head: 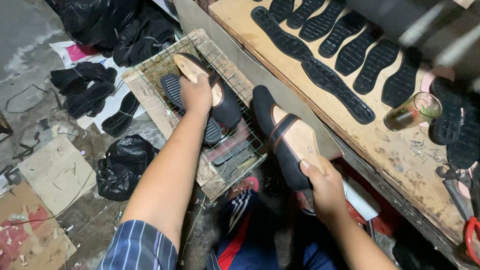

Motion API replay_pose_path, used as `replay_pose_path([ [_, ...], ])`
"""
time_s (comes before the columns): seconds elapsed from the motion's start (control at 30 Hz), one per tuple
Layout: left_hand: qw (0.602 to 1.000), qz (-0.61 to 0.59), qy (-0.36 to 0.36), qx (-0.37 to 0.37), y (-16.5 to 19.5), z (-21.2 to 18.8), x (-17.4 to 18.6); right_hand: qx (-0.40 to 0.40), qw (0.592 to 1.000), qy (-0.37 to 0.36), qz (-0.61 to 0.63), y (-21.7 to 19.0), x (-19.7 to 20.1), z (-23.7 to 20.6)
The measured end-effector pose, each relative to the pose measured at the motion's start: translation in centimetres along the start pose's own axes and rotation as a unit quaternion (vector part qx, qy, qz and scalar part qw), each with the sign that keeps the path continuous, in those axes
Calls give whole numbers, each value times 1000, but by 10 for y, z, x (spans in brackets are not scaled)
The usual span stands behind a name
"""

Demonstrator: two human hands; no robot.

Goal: The person sits on the floor of a shoe workshop and attaches a rubber sole to a shoe upper. They align the sole with the glued upper, press the parts together by hand, and repeatedly tap and press the sole edges with a hammer to secure the bond, working on one shoe across their lap.

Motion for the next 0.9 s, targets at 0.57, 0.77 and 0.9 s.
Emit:
replay_pose_path([
  [0.57,817,-484,-80,304,-43,-199,147,278,917,-17,-287,-55,-161,133],
  [0.77,755,-523,-119,378,-65,-232,154,313,879,20,-360,-45,-186,144],
  [0.9,770,-506,-99,375,-71,-227,153,321,863,32,-389,-39,-190,144],
])
Point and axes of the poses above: each hand's wrist, its own z-axis towards the middle knuckle, its own x-axis out of the back of the hand, y = z × x, the point moved 5 cm from there along z, towards the middle knuckle, and after that the axes turned 5 degrees about -z, right-handed, at the moved point
